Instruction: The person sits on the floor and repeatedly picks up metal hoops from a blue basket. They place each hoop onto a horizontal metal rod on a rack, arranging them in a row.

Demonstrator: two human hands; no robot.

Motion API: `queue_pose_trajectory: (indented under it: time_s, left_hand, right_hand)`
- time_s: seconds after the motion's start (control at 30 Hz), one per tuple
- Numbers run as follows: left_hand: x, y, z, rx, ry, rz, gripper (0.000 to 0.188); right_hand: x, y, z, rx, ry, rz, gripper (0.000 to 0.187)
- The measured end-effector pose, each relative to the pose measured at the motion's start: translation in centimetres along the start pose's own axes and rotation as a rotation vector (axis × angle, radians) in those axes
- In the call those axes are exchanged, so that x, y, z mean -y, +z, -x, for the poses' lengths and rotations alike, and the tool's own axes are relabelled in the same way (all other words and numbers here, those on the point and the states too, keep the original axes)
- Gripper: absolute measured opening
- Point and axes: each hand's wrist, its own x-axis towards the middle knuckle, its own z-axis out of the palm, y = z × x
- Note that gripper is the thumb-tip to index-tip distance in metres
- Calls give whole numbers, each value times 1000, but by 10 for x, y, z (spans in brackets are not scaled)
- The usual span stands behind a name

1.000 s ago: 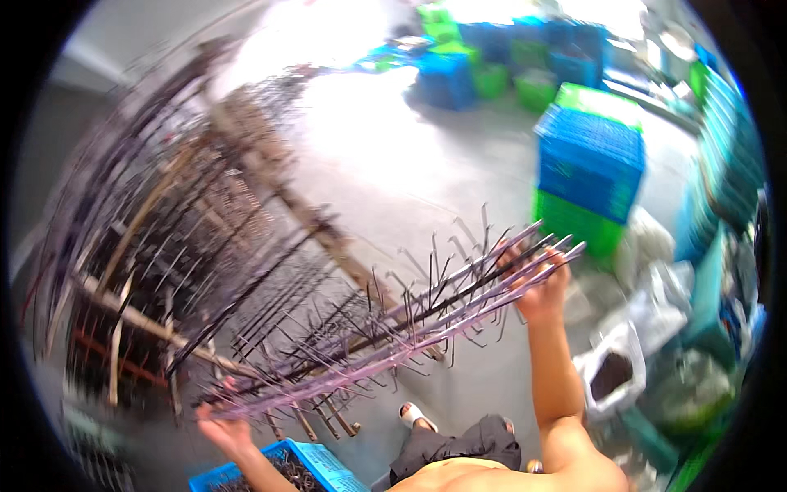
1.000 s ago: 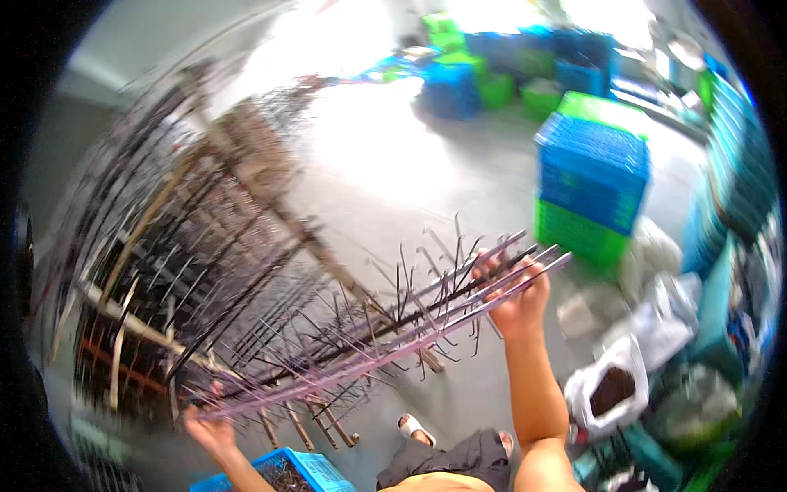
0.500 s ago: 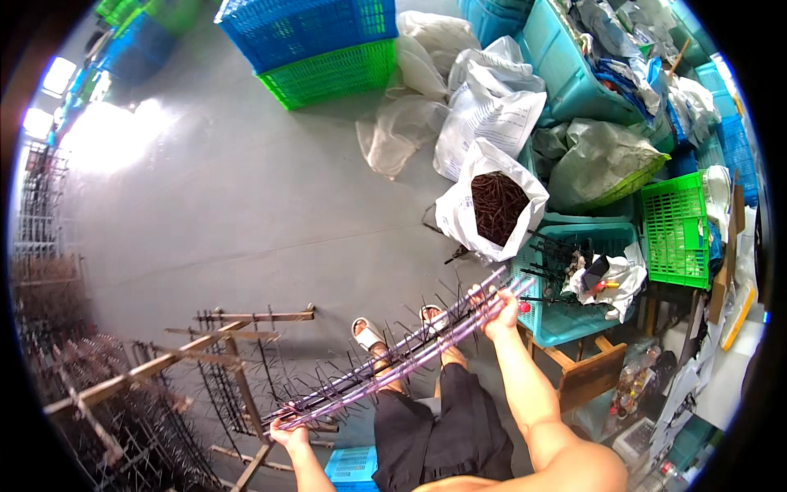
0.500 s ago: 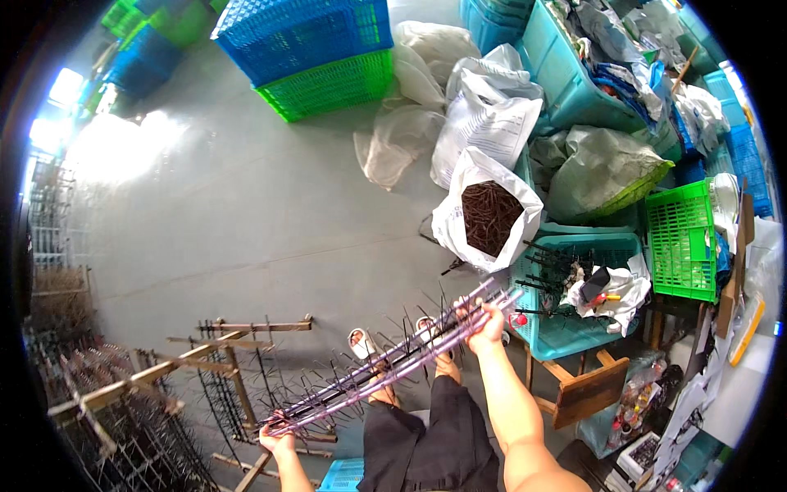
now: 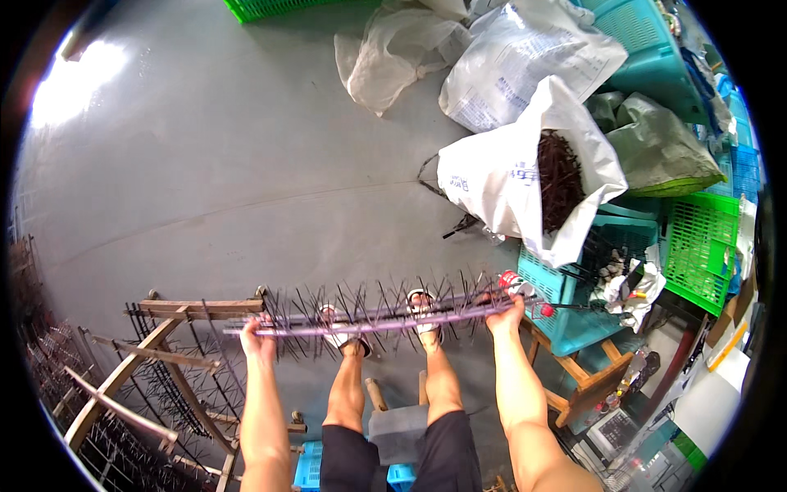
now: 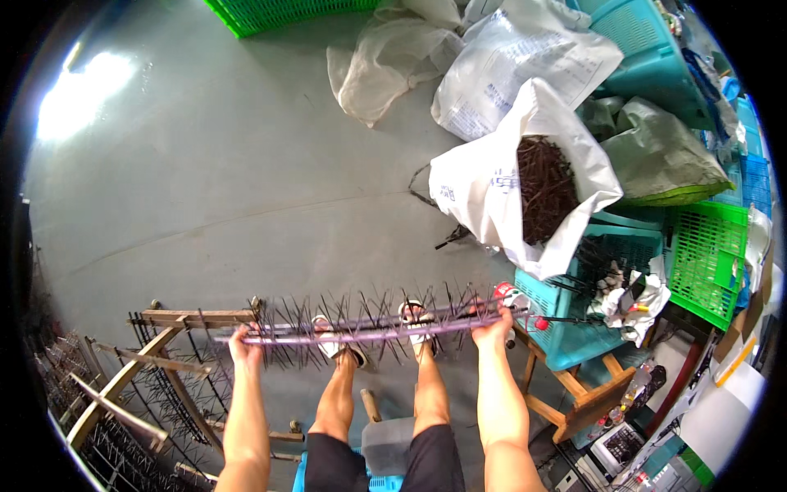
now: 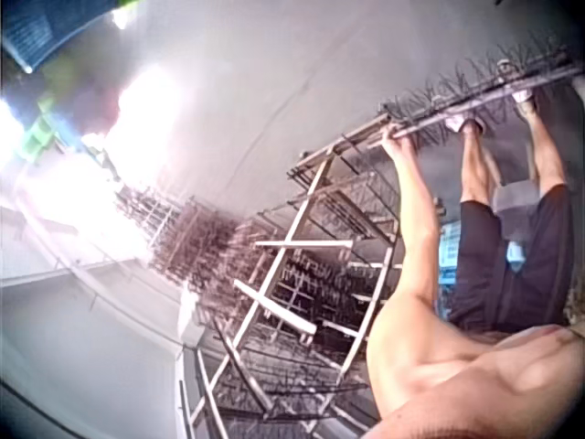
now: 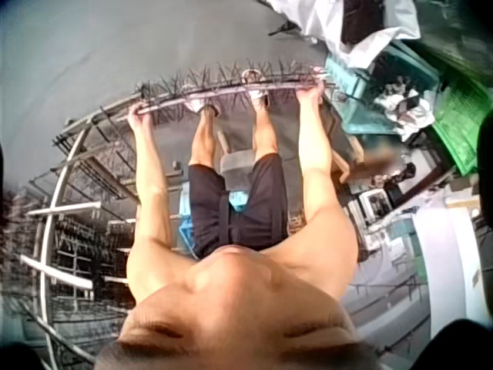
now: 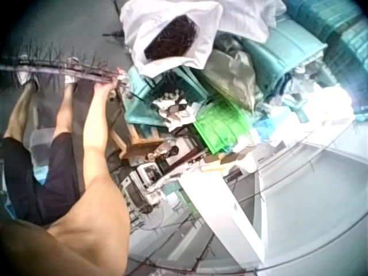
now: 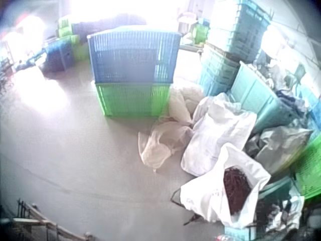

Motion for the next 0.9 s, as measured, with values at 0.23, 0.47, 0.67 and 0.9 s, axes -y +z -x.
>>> queue_pose_trajectory:
  time_s: [0.23,0.47,0.67,0.9]
  left_hand:
    - [42,73,-202,89,40,-323,7]
    - [69,122,-285,42,-33,-614,15]
    - [84,144,-270,-94,31,-909,37]
    - [95,96,-147,-67,585,-1238,40]
  right_hand:
    - [-76,55,-175,-13,10,-81,30]
    - [-102,71,-244,-54,-12,-12,23]
    - [-88,54,-259,-122,-12,89,33]
    - [-81,-10,-173,-282,-65,341,48]
